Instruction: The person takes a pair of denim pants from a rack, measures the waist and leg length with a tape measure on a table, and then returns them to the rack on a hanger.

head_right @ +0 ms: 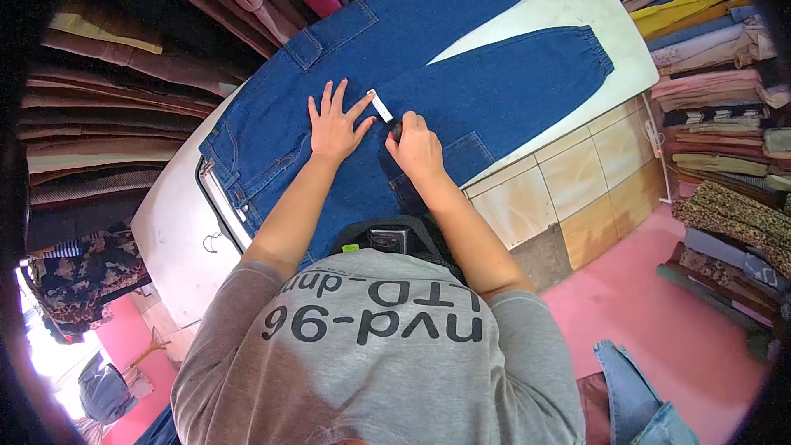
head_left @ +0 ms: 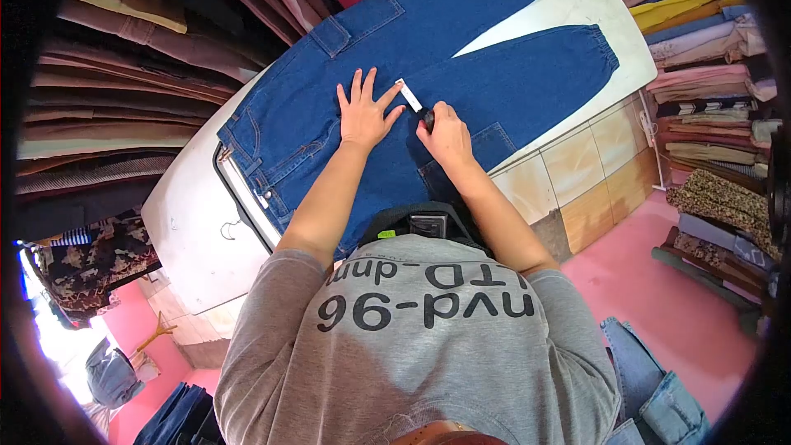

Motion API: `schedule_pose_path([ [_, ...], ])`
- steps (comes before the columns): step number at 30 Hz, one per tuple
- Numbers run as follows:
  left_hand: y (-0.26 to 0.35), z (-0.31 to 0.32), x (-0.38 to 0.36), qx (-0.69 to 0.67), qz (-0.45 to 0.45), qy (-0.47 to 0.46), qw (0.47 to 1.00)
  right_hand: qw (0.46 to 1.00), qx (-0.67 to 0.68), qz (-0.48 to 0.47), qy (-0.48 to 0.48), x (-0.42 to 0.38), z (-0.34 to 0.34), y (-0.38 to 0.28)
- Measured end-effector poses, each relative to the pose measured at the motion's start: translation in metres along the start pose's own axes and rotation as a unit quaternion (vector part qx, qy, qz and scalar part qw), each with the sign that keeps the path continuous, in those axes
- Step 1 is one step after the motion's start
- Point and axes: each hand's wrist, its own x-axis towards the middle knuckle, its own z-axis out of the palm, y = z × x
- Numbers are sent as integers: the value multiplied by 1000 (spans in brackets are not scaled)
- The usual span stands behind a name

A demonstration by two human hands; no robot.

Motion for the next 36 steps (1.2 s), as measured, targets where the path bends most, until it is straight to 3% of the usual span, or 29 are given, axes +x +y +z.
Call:
schedule_pose_path([
  [36,-2,6,0,-4,8,23,1000,999,-11,39,-13,-54,-33,20],
])
